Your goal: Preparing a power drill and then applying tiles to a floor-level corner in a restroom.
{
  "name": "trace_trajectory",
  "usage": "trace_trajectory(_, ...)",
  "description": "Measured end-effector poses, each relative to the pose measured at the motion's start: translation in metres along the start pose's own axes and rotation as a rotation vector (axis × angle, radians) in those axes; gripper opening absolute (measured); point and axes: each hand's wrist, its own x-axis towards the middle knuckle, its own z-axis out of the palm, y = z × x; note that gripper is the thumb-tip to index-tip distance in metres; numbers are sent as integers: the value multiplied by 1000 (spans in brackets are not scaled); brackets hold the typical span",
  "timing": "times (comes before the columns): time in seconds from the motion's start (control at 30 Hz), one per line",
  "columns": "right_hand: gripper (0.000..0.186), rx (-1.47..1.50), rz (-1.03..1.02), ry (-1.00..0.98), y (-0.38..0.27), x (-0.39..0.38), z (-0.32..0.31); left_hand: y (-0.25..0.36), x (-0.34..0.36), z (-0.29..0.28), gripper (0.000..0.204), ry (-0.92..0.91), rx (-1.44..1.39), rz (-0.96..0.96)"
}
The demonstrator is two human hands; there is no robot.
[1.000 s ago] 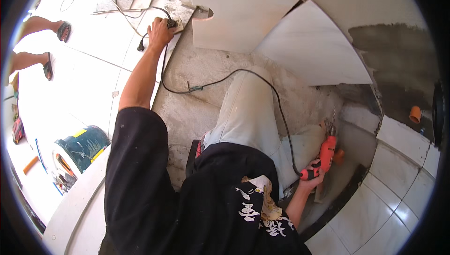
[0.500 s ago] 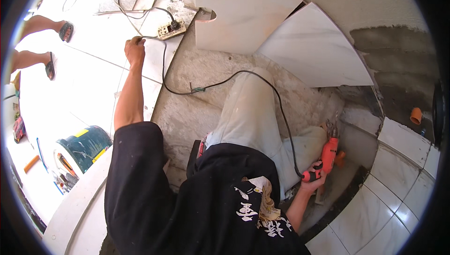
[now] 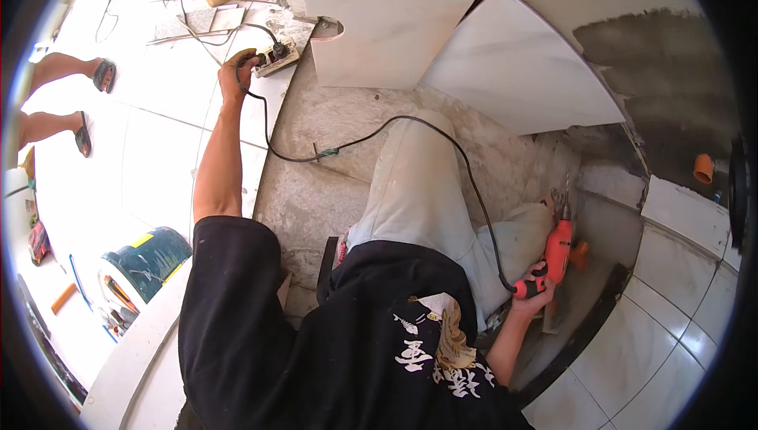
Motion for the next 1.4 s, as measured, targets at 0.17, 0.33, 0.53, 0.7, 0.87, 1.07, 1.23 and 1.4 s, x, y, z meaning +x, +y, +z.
trace_trajectory(0.17, 53, -15, 7, -15, 0, 3, -2, -1, 8, -2, 22, -129, 59, 217)
trace_trajectory(0.33, 54, -9, 1, 12, -2, 2, -2, -4, 8, 14, 23, -103, 178, 156)
trace_trajectory(0.53, 45, -172, -149, 62, 7, -3, 7, -109, 46, 46, 35, -100, 374, 226)
trace_trajectory(0.7, 37, 146, -118, 91, 13, -2, 13, -134, 46, 55, 34, -39, 385, 186)
trace_trajectory(0.87, 44, 184, -154, -32, 11, -6, -2, -91, 46, 18, 42, -173, 450, 237)
trace_trajectory(1.07, 55, 77, -200, 146, 11, -10, 19, -96, 6, -34, 60, 115, 393, 40)
trace_trajectory(1.23, 56, 170, -141, -92, 10, -2, -4, 26, -75, 17, 44, 357, -15, -52)
trace_trajectory(1.4, 57, 141, -195, 42, 15, -3, 11, 197, -232, 128, 34, -414, -429, 131)
